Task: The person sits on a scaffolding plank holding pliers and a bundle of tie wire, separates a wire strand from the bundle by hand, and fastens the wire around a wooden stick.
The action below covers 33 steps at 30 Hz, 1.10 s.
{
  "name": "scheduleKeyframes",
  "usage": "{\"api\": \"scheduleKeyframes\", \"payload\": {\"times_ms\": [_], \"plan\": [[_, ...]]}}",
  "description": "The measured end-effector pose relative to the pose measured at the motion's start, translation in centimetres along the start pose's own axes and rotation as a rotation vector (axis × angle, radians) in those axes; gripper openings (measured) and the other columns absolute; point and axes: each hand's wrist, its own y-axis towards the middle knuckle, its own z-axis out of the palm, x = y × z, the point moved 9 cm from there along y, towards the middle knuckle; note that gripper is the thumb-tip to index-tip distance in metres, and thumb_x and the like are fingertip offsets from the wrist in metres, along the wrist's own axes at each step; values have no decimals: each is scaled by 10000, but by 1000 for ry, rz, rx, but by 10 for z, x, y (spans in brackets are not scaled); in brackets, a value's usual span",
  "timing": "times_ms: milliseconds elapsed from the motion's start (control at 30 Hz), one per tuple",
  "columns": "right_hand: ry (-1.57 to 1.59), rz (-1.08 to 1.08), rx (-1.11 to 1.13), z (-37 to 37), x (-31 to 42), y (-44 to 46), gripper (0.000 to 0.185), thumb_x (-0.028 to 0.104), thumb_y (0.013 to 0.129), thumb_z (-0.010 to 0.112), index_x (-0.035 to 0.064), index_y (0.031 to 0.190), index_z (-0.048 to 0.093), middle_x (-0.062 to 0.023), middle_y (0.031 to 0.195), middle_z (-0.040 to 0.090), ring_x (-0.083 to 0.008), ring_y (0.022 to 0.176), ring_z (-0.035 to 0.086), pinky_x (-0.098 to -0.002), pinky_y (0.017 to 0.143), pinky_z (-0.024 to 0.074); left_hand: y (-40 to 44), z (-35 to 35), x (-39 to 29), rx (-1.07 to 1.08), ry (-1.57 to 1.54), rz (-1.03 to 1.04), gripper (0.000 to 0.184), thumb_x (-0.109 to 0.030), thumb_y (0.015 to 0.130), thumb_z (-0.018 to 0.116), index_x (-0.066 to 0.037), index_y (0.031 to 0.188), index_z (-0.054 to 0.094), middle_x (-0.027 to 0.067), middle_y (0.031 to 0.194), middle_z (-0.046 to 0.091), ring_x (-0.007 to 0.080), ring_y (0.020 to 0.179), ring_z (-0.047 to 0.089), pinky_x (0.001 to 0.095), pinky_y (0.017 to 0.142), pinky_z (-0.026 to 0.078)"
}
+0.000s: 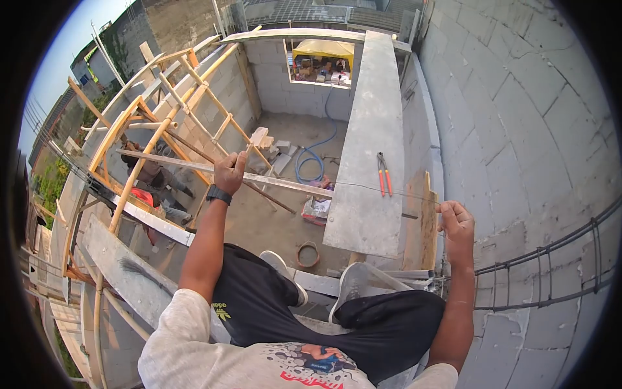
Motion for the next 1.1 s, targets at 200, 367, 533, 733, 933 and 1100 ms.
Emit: {"api": "scheduleKeyframes", "payload": {"times_ms": [200,367,533,733,933,1100], "plan": [[-1031,-5,343,21,-55,-8,243,236,935,576,19,893,678,-87,769,651,-266,674,581,-385,682,467,8,-13,-6,-110,255,-18,468,-377,904,623,-41,597,518,161,541,511,317,480,513,424,477,402],[-712,164,1078,76,-45,-63,260,242,930,597,6,919,707,-96,816,681,-232,678,594,-358,670,469,5,-20,24,-92,402,-211,504,-515,890,583,-73,648,581,158,640,621,373,612,612,457,550,464],[318,173,539,45,-20,-24,252,248,947,601,7,875,612,32,645,488,-63,558,408,-263,611,424,-1,-17,32,-145,338,-190,604,-580,854,610,-52,583,500,155,506,500,351,488,524,452,482,396],[177,202,152,17,-52,5,235,247,961,572,27,879,584,54,619,415,-44,544,362,-232,583,408,0,-5,44,-114,277,-231,637,-619,823,623,-37,592,505,158,520,512,339,498,535,434,493,412],[-647,42,406,37,-37,-10,238,215,920,610,3,815,626,-11,650,530,-116,601,480,-285,593,427,-11,8,71,28,104,-485,547,-533,801,713,-55,639,505,86,571,581,192,567,639,321,520,485],[-1126,-45,462,46,-48,-18,171,167,878,620,-1,849,618,-186,775,615,-341,714,592,-409,650,450,-27,29,68,125,-624,-802,378,-336,797,789,-75,791,516,69,738,653,134,670,683,254,569,567]]}}
